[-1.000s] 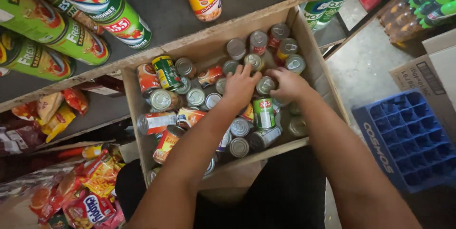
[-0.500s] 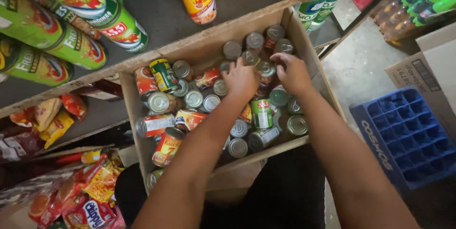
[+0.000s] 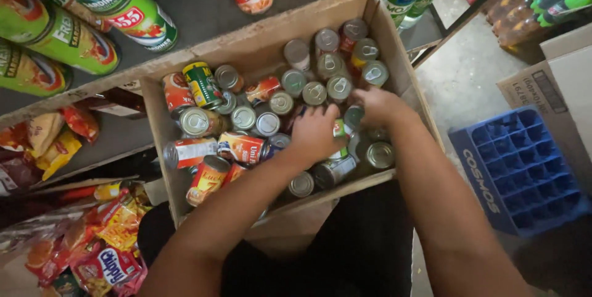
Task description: Restocking various canned goods from a cardboard box onto store shelves.
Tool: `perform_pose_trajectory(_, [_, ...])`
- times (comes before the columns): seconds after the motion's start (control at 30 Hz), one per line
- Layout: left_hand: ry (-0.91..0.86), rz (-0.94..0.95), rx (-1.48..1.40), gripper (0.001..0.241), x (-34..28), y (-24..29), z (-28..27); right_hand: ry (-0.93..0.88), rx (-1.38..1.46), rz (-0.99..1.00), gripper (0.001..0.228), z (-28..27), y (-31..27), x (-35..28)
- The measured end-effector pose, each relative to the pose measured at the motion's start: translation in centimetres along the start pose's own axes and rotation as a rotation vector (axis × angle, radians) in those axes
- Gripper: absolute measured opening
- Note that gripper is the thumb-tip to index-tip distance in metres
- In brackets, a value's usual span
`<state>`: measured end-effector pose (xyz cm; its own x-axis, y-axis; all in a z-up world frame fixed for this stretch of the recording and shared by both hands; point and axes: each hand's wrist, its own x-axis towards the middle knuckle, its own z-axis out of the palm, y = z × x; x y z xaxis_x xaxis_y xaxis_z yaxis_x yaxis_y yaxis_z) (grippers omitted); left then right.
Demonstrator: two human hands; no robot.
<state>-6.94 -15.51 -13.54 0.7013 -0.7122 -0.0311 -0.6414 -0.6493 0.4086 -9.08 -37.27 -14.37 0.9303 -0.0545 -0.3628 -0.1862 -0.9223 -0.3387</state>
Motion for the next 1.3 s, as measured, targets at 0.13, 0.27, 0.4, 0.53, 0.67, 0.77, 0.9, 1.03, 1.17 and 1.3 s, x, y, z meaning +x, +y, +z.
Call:
perform_pose_trajectory(0.13, [-0.243, -0.169, -0.204, 0.068, 0.7, -0.9, -2.2, 0.061, 0.097, -0.044, 0.059, 0.6, 2.0, 1.4])
perform_pose_trajectory(0.27, [0.068, -0.025, -0.339, 0.053, 0.7, -2.8, -3.6, 0.421, 0.156, 0.043, 0.022, -0.1, 1.8, 1.3])
perform_pose_trajectory(0.4, [0.534, 0.116, -0.276, 0.054, 2.2, -4.2, -6.1, 0.445, 0.094, 0.198, 0.015, -1.1, -0.5, 0.0])
perform_pose_trajectory(0.53, [0.580, 0.110, -0.205, 0.055, 2.0, -3.5, -8.7, 0.518, 0.116, 0.021, 0.014, -3.0, -2.6, -1.5])
perform_pose_trajectory(0.67, [0.730, 0.189, 0.199, 0.030, 1.9, -2.2, -6.8, 0.295, 0.028, 0.062, 0.023, -2.4, -2.3, -1.3])
perform_pose_trajectory(0.77, [0.351, 0.256, 0.322, 0.021, 1.8, -0.5, -3.1, 0.255, -0.046, 0.132, 0.022, -1.0, -0.1, -0.1])
perform_pose_trajectory(0.9, [-0.016, 0.353, 0.261, 0.031, 2.3, 0.0, 2.8, 0.112, -0.056, 0.214, 0.037, -1.9, -1.0, -1.1])
perform_pose_trajectory(1.03, [0.113, 0.326, 0.200, 0.031, 3.3, -1.6, 5.7, -0.013, -0.099, 0.163, 0.045, -3.2, -2.2, -2.7])
perform_pose_trajectory(1.17, [0.123, 0.250, 0.316, 0.041, 3.0, -0.5, 2.9, 0.139, -0.183, 0.043, 0.062, -0.3, 0.1, -1.6])
perform_pose_trajectory(1.3, [0.156, 0.202, 0.306, 0.038, 2.1, -0.4, 3.2, 0.509, -0.344, -0.054, 0.026, 2.8, 2.9, -0.2])
